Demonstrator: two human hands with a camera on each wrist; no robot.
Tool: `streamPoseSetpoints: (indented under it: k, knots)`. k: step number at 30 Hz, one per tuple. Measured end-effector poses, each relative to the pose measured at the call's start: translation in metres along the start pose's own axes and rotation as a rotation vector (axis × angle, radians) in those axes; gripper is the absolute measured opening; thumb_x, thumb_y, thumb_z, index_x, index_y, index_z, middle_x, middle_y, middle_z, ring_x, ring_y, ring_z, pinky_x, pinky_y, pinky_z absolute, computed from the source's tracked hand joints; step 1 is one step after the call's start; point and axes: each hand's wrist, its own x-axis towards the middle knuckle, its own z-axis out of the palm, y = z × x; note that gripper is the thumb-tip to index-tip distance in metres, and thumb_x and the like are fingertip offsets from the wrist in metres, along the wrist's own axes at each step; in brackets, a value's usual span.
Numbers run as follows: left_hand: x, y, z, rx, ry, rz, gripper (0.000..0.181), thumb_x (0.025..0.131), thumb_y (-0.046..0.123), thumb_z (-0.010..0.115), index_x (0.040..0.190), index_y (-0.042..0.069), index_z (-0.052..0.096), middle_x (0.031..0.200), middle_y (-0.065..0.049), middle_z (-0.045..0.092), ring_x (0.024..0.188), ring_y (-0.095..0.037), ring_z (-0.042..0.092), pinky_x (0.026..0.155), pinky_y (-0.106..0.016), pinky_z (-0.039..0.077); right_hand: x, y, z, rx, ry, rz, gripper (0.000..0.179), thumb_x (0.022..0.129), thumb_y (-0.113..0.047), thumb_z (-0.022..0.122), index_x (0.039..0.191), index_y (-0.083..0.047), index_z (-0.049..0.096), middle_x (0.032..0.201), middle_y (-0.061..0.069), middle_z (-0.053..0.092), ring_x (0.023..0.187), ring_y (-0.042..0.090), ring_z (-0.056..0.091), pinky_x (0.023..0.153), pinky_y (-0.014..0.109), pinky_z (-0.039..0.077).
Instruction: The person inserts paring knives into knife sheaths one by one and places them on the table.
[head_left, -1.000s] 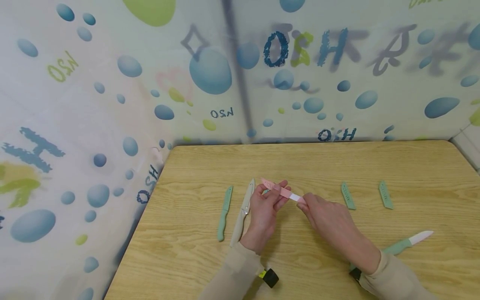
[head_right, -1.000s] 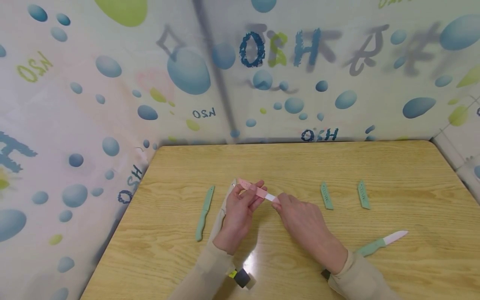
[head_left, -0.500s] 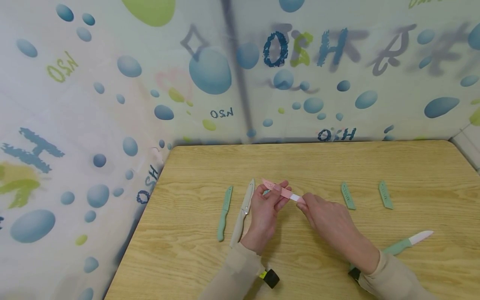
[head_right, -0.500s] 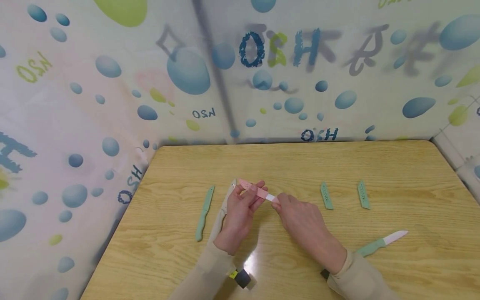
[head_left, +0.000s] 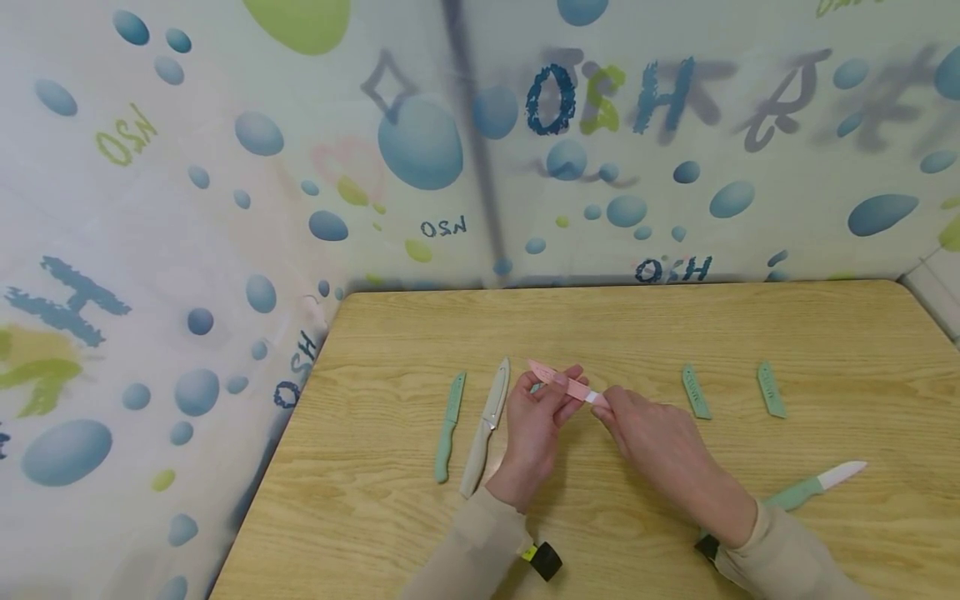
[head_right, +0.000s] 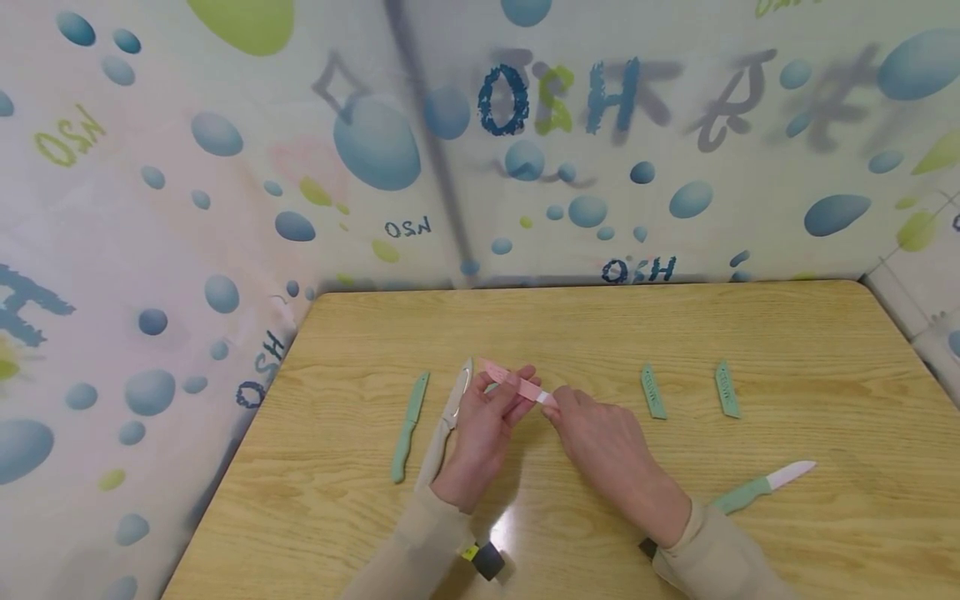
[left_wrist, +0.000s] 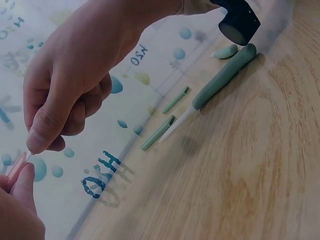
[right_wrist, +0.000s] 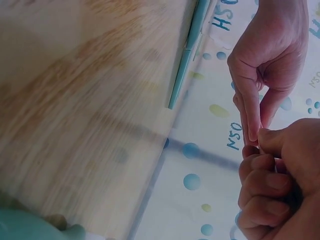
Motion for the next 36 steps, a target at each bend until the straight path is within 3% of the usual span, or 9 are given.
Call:
streamPoseSetpoints:
  k: [9,18,21,25,28,32,36]
  knots:
    - [0.000,-0.003,0.001,-0.005,0.002,-0.002,0.010,0.104,-0.001,0.059,0.109,-0.001,0.051,0.117,-0.032,0.069,0.110,-0.038,0.071,0.091,-0.036,0.060,0.002,0.000,0.002,-0.010,0.032,-0.017,0.035,0.111,-0.036,0.049,0.090,-0.008,0.054,0.061,-0.006,0.034,0.047,0.008,0.031,0.037,0.026,0.025]
    - [-0.003,-0.003,0.004,-0.014,0.000,-0.008,0.019,0.101,-0.002,0.062,0.114,-0.006,0.049,0.112,-0.030,0.072,0.094,-0.023,0.076,0.086,-0.033,0.062,0.002,0.000,0.003,-0.014,0.051,-0.036,0.050,0.113,-0.044,0.030,0.089,-0.007,0.054,0.061,-0.005,0.036,0.047,0.007,0.030,0.036,0.024,0.024]
    - [-0.003,-0.005,0.004,-0.013,0.000,-0.001,0.016,0.102,-0.002,0.062,0.112,-0.004,0.050,0.111,-0.030,0.072,0.094,-0.023,0.076,0.085,-0.033,0.062,0.002,0.000,0.004,-0.011,0.048,-0.039,0.046,0.113,-0.040,0.035,0.089,-0.006,0.054,0.061,-0.005,0.036,0.047,0.007,0.029,0.036,0.024,0.024]
    - [-0.003,-0.005,0.004,0.010,-0.014,-0.016,0.014,0.102,-0.001,0.062,0.110,0.000,0.051,0.114,-0.032,0.071,0.098,-0.025,0.076,0.086,-0.033,0.062,0.000,0.000,0.002,-0.002,0.014,-0.019,0.027,0.106,-0.025,0.061,0.089,-0.007,0.053,0.062,-0.005,0.036,0.048,0.007,0.030,0.037,0.023,0.025]
    - [0.000,0.002,0.003,0.059,-0.042,-0.046,0.015,0.102,0.002,0.063,0.110,0.000,0.051,0.117,-0.031,0.070,0.104,-0.030,0.074,0.087,-0.033,0.062,0.001,0.000,0.000,0.033,-0.039,0.011,0.022,0.100,-0.019,0.069,0.090,-0.008,0.053,0.063,-0.006,0.035,0.049,0.008,0.032,0.039,0.023,0.026]
    - [0.011,0.018,-0.003,0.185,-0.115,-0.081,0.017,0.103,0.006,0.064,0.114,-0.002,0.053,0.117,-0.026,0.072,0.106,-0.032,0.074,0.087,-0.033,0.062,0.005,0.000,-0.006,0.111,-0.148,0.086,0.019,0.105,-0.025,0.064,0.094,-0.010,0.059,0.064,-0.007,0.037,0.051,0.009,0.036,0.043,0.024,0.030]
    - [0.026,0.033,-0.009,0.346,-0.211,-0.107,0.023,0.104,0.008,0.063,0.120,-0.007,0.057,0.114,-0.020,0.074,0.101,-0.029,0.076,0.084,-0.033,0.063,0.005,0.005,-0.015,0.144,-0.219,0.169,0.022,0.107,-0.029,0.060,0.099,-0.010,0.068,0.069,-0.008,0.053,0.055,0.007,0.044,0.048,0.025,0.040]
